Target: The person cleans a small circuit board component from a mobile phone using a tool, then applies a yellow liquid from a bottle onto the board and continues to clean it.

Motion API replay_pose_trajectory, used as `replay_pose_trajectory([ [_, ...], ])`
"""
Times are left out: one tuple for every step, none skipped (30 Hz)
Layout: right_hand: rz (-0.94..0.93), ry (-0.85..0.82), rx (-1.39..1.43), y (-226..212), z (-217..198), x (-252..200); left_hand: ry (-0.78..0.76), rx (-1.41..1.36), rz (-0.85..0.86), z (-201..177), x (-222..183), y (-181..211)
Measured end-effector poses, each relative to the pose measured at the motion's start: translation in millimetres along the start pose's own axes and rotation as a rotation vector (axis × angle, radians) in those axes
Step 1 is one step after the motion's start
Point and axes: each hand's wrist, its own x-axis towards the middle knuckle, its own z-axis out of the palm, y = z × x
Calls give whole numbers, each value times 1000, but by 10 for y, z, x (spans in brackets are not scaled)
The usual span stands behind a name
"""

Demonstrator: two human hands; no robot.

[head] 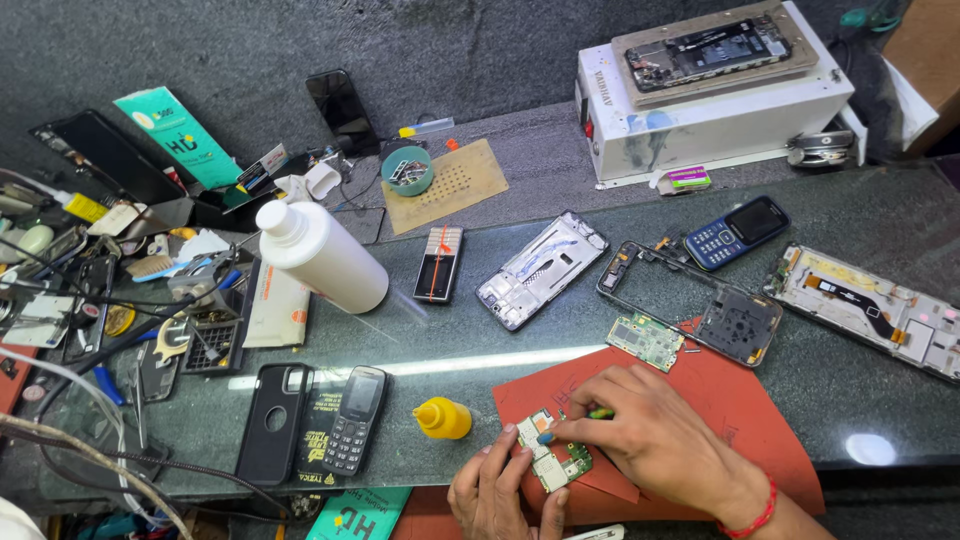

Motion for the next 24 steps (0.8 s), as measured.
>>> replay_pose_trajectory([
  [2,2,15,-5,17,-10,-5,0,3,-4,0,4],
  [6,5,18,11,7,-22,-18,-3,-12,-6,-2,11],
  [72,-5,-18,52,-34,-26,-23,-4,-37,-1,-12,26],
  [138,-15,-55,73,-52,-22,-21,-1,-43,-9,-24,22],
  [136,-21,-57,60,-36,-17,-12,-5,-43,-10,-42,21],
  [63,-22,-38,34,-2,-7,-2,-9,-44,-7,-63,22],
  [-3,-14,-23,20,21,-1,-3,-14,-39,15,-58,-2],
  [1,-10,-26,-1,32,-11,55,-2,-13,41,-46,-31],
  [8,-13,-19,0,8,-15,131,3,8,122,-7,-36],
  [16,-16,-11,8,-12,-13,147,-8,8,163,23,-59],
  [9,-33,-17,17,-24,-24,119,13,5,135,-11,-63],
  [53,-25,-47,32,-35,-29,90,34,3,105,-46,-62],
  [91,-14,-75,41,-39,-21,102,37,-13,82,-61,-64],
  [78,-29,-79,32,-20,-9,83,24,-9,71,-64,-56],
  [37,-16,-60,-4,43,2,54,8,9,51,-57,-64],
  [-4,-3,-40,-20,68,2,56,7,8,51,-46,-51],
  [-4,-1,-42,-12,50,-5,62,7,7,54,-24,-46],
  [-8,3,-20,10,18,-13,68,7,6,56,-7,-41],
  [-12,7,10,14,10,-26,65,11,6,27,-16,-38],
  [-13,8,14,12,2,-43,27,-1,1,-2,-32,-34],
  [58,-17,-36,29,-26,-46,-4,-14,-7,-7,-37,-31],
  [128,-41,-88,36,-39,-41,0,-10,-10,-10,-41,-43],
  [127,-41,-90,18,-11,-33,21,-23,0,-1,-45,-55],
  [42,-25,-67,-11,40,-13,42,-37,9,19,-50,-57],
])
